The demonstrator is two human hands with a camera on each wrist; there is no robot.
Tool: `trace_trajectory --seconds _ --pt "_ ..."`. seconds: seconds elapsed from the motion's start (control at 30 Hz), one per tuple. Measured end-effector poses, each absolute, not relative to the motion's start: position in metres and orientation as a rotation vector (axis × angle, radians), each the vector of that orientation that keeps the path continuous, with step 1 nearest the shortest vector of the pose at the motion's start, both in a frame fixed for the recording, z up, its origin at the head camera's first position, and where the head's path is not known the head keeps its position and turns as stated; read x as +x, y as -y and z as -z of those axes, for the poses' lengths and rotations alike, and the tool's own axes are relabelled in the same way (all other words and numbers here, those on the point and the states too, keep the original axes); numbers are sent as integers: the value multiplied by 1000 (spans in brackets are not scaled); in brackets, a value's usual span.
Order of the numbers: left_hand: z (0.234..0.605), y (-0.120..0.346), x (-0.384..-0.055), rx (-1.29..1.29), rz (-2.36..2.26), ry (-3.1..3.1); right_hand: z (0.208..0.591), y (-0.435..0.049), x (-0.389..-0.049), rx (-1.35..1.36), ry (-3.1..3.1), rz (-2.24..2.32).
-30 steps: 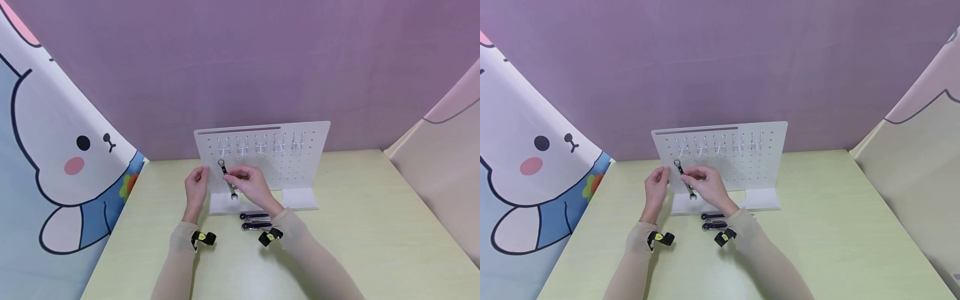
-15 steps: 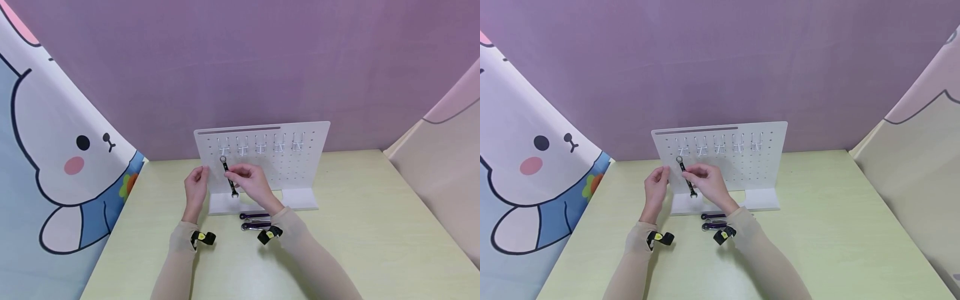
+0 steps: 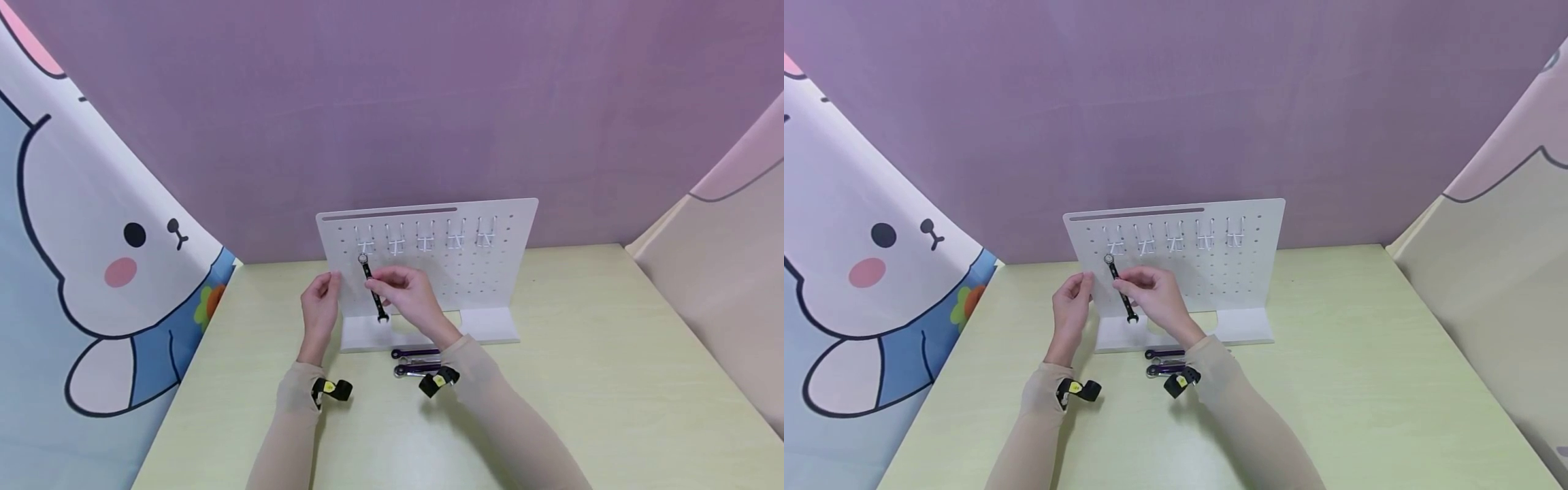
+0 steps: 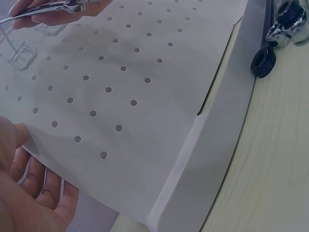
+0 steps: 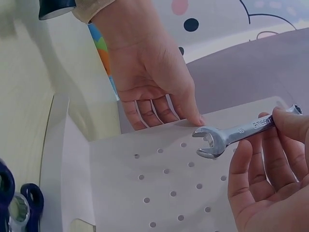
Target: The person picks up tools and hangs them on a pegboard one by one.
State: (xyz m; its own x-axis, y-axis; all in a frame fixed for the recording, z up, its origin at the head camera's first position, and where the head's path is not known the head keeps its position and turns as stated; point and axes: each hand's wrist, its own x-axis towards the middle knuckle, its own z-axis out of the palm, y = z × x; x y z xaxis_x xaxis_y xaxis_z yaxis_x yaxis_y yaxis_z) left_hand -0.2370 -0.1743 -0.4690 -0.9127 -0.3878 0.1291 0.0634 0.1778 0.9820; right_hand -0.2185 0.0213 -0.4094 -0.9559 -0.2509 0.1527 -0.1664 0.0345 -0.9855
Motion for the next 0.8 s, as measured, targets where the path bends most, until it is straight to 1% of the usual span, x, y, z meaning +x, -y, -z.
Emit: trace_trajectory --seconds 0.8 --pt "471 175 -238 313 1797 2109 412 -18 -224 -377 -2171 2102"
